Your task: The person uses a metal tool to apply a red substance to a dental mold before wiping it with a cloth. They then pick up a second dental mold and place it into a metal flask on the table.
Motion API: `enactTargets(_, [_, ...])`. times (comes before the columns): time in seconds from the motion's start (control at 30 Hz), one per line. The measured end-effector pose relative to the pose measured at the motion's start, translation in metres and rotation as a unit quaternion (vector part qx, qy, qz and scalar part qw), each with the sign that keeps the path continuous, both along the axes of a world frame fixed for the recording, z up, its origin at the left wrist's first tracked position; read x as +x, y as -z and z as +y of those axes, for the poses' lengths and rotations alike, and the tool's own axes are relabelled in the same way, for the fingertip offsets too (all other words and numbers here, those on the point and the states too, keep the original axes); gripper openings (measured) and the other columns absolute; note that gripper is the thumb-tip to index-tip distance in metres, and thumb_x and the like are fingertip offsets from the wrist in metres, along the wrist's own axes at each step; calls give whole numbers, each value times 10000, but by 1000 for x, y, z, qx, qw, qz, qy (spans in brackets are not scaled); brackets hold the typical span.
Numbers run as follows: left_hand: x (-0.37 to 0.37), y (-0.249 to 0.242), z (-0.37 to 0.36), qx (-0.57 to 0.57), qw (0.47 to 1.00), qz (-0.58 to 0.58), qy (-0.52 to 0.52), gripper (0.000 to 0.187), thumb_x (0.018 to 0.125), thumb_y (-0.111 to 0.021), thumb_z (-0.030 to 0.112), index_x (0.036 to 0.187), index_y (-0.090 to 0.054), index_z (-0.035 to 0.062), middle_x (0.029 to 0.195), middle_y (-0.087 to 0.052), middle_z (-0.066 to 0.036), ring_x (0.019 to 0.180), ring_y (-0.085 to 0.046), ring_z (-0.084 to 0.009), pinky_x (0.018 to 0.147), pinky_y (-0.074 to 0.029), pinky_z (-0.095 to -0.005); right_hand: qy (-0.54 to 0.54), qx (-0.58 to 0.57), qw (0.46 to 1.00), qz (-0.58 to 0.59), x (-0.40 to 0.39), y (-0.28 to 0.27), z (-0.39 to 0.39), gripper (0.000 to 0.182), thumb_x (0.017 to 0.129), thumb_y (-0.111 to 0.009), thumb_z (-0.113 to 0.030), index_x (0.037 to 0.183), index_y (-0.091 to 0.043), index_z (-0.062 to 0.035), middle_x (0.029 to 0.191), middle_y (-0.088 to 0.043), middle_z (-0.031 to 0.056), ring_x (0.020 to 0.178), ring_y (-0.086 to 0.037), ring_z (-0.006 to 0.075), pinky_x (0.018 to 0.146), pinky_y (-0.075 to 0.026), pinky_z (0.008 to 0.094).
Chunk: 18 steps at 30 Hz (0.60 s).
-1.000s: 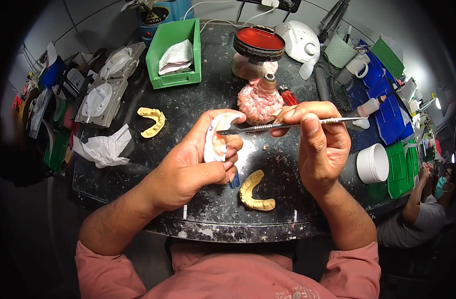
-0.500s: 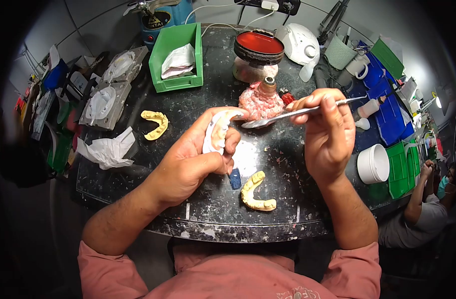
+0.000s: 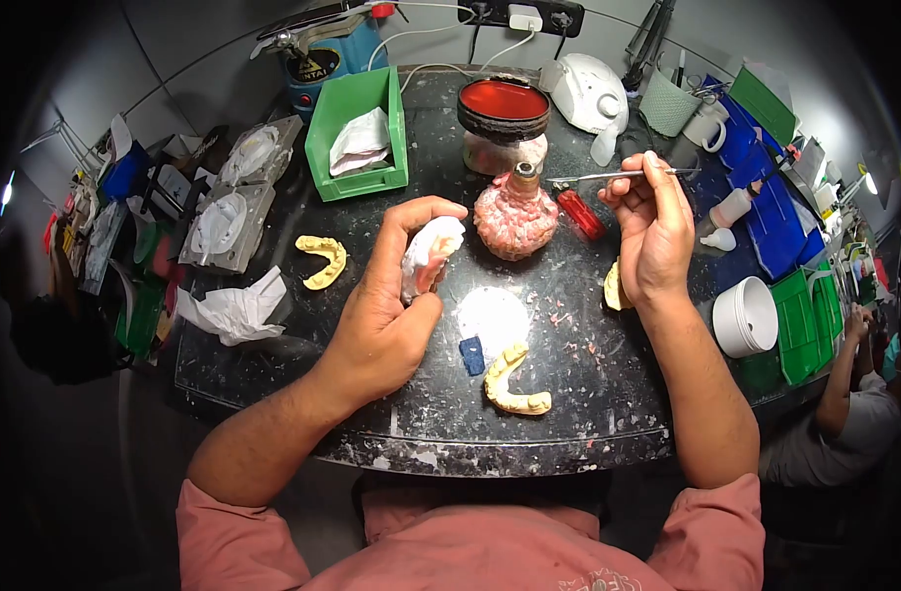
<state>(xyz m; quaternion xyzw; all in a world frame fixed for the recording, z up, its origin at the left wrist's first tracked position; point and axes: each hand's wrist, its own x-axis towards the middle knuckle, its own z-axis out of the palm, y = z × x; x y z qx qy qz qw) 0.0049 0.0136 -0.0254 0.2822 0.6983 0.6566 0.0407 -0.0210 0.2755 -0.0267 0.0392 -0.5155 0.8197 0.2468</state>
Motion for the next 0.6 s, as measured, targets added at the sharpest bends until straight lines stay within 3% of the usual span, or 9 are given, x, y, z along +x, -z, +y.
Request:
enactTargets(0.23, [-2, 2, -2, 2, 1000, -1, 9, 678, 708, -388, -148, 1324, -351, 131, 1032, -388, 2, 811, -363, -57, 733, -383, -217, 1, 5, 1000, -30, 0, 4, -1, 203, 969, -529, -239, 949, -586, -45, 859, -587, 39, 769, -578, 112, 775, -499, 297])
enactTargets(0.33, [-1, 0, -1, 67, 995, -74, 26, 683, 715, -417, -133, 1344, -336, 118, 991, -409, -24, 808, -396, -84, 740, -403, -252, 2, 8, 999, -37, 0, 5, -2, 202, 966, -535, -246, 944, -588, -52, 857, -589, 33, 769, -579, 105, 769, -496, 289])
enactTargets(0.4, [-3, -4, -2, 177, 949, -246, 89, 676, 734, -464, -94, 1365, -323, 103, 941, -429, -48, 813, -430, -116, 745, -421, -296, 2, 8, 999, -41, 0, 5, -2, 200, 965, -537, -247, 942, -589, -56, 859, -591, 30, 770, -579, 101, 766, -494, 285])
enactTargets(0.6, [-3, -10, -3, 186, 941, -264, 100, 632, 800, -455, 71, 1406, -282, 19, 963, -504, -103, 835, -495, -174, 763, -430, -335, 10, 16, 999, -46, -1, 6, -2, 199, 963, -539, -252, 939, -593, -62, 853, -598, 23, 761, -577, 90, 761, -490, 277])
